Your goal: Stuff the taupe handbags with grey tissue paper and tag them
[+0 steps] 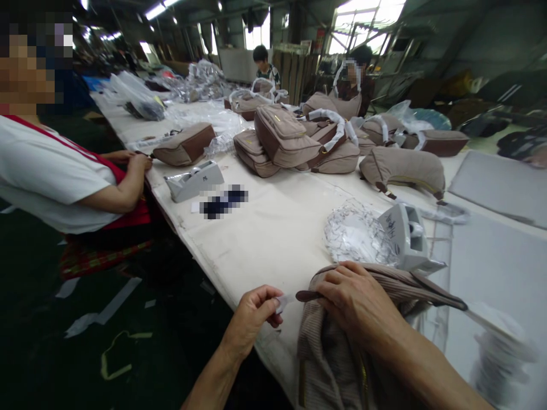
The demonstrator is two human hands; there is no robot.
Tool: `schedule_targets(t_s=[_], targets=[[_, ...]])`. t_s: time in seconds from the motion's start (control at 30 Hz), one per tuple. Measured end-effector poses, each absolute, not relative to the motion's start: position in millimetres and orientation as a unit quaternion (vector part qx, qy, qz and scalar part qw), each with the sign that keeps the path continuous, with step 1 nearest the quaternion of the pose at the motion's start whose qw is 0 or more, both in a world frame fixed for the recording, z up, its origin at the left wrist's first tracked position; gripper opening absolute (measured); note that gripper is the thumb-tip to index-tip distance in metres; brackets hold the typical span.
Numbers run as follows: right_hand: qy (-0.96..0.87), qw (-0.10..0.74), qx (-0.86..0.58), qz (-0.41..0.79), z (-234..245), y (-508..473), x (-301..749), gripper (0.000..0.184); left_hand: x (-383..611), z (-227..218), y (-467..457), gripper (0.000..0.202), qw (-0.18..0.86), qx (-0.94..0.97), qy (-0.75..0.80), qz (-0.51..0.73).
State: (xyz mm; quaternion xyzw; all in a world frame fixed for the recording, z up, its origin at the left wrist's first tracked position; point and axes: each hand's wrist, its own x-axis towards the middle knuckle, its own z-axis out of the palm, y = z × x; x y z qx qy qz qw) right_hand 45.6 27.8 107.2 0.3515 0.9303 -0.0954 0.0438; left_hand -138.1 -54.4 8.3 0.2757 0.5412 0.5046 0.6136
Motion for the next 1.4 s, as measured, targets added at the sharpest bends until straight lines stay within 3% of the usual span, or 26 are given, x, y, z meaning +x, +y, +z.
schedule_targets(t_s=[0.4,0.87,1.4], targets=[[0.937,0.021,0.34,-0.077,102,30,53,0.008,-127,12,-51,0.023,0.658,0.087,0.498,0.558],[0.933,0.014,0.348,-0.088,103,30,59,0.008,-109,14,-44,0.037,0.655,0.101,0.482,0.573],[0.926,0.022,0.361,-0.11,107,31,67,0.01,-113,8,-53,0.034,0.637,0.144,0.503,0.566]])
